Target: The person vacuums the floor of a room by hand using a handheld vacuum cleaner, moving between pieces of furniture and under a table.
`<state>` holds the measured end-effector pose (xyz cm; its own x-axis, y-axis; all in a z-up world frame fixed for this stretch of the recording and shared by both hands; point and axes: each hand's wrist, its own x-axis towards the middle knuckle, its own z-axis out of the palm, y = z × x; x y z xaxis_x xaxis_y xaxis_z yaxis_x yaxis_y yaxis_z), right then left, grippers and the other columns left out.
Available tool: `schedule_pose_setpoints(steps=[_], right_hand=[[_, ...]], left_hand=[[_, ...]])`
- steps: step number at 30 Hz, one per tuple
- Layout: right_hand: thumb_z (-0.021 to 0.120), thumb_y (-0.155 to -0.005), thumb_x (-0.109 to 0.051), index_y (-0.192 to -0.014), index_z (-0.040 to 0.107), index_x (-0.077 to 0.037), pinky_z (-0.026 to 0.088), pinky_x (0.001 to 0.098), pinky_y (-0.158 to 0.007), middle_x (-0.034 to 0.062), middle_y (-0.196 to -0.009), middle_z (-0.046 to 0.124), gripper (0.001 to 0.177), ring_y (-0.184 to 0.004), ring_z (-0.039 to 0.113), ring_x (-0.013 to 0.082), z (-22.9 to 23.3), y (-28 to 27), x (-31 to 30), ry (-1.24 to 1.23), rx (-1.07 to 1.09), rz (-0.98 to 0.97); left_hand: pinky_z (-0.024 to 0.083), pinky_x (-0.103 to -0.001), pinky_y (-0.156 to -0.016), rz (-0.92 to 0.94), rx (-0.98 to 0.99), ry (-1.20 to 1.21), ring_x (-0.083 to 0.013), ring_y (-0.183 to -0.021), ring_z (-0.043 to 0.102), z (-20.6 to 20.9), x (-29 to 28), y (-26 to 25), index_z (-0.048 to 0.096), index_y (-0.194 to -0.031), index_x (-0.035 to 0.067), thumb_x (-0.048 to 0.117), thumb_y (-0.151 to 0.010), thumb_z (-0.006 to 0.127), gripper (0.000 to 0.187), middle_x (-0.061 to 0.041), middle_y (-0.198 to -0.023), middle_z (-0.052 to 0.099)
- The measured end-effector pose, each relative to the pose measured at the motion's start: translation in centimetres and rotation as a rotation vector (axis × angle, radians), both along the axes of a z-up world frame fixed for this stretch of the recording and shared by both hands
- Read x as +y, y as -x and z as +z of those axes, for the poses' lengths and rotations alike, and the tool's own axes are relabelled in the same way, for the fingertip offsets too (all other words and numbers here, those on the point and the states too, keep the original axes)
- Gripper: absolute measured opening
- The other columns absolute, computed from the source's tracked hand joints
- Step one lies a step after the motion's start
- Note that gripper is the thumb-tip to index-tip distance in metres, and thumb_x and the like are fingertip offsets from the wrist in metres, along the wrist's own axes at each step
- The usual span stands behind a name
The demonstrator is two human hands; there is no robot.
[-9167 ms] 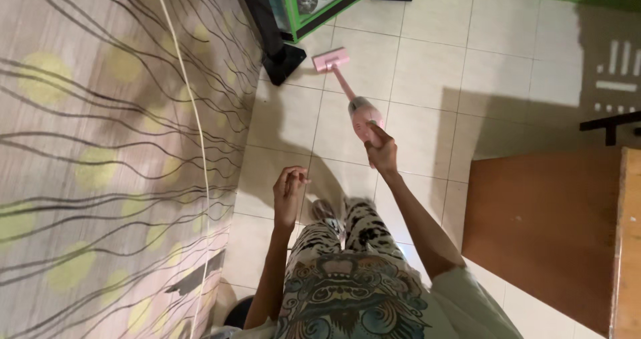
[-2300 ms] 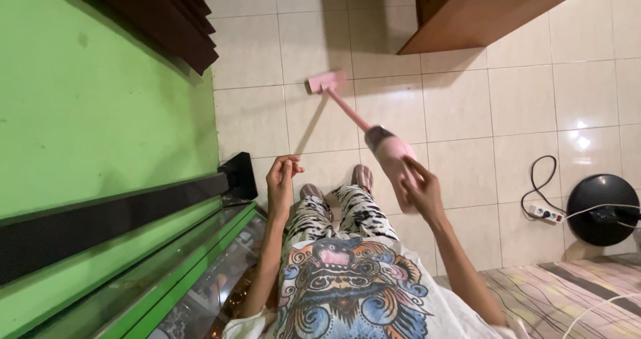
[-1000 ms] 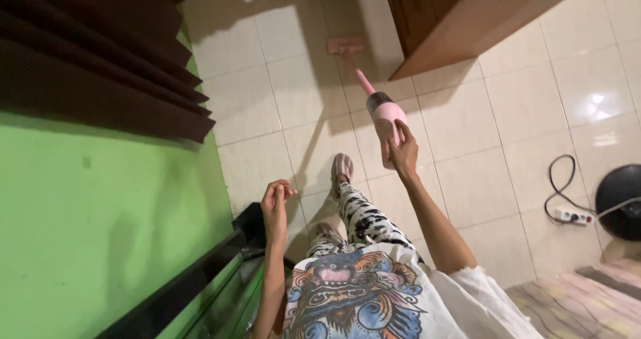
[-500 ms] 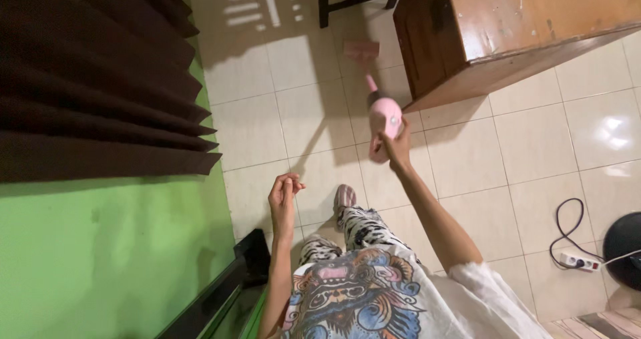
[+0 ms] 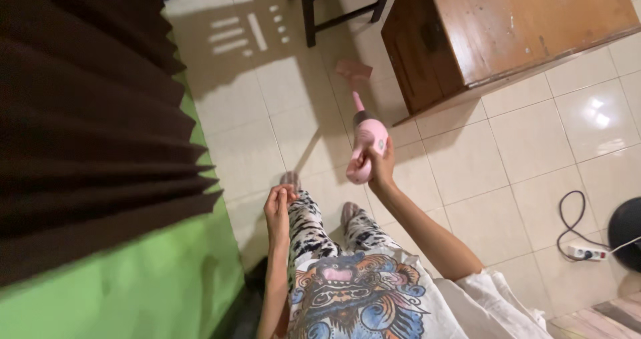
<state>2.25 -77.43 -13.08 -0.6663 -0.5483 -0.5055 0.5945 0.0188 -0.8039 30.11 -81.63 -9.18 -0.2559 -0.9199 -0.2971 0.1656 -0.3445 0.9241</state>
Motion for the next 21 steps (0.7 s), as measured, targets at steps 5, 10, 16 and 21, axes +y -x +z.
schedule_pose_setpoints(steps=[5,10,16,21], right_hand=[[0.056,-0.081,0.006,-0.157,0.026,-0.012,0.054,0.0321,-0.051,0.0149,-0.082,0.063,0.084,-0.058,0.062,0.0208,-5.6,3.3,-8.5,0.019,0.029,-0.269],[0.060,-0.089,0.002,-0.158,0.033,-0.008,0.047,0.0344,-0.056,0.0185,-0.094,0.060,0.075,-0.068,0.056,0.0240,-6.0,4.5,-14.5,-0.002,0.084,-0.480],[0.067,-0.087,-0.007,-0.148,0.036,-0.006,0.058,0.0347,-0.086,0.0195,-0.131,0.054,0.069,-0.107,0.064,0.0266,-5.9,-1.9,-13.3,-0.133,0.026,-0.645],[0.063,-0.083,0.000,-0.155,0.026,-0.020,0.041,0.0412,-0.065,0.0257,-0.105,0.045,0.083,-0.084,0.049,0.0369,-5.8,-6.5,-12.0,-0.052,-0.232,-0.764]], left_hand=[[0.055,-0.031,-0.088,-0.091,-0.026,0.017,-0.0114,-0.085,0.059,1.7,-7.6,-1.1,0.065,-0.107,0.000,0.019,-0.108,0.048,0.025,-0.002,-0.089,0.060],[0.055,-0.029,-0.093,-0.195,-0.063,0.098,-0.0115,-0.087,0.061,5.3,-15.6,-1.9,0.065,-0.108,0.000,0.019,-0.109,0.047,0.026,-0.004,-0.089,0.060],[0.054,-0.029,-0.087,-0.278,-0.064,0.061,-0.0122,-0.084,0.062,5.7,-21.5,-2.2,0.063,-0.106,0.000,0.018,-0.107,0.045,0.025,-0.002,-0.094,0.063],[0.054,-0.030,-0.087,-0.388,-0.097,0.020,-0.0129,-0.084,0.062,5.3,-23.6,-1.4,0.063,-0.107,0.000,0.018,-0.109,0.044,0.026,-0.004,-0.087,0.061]])
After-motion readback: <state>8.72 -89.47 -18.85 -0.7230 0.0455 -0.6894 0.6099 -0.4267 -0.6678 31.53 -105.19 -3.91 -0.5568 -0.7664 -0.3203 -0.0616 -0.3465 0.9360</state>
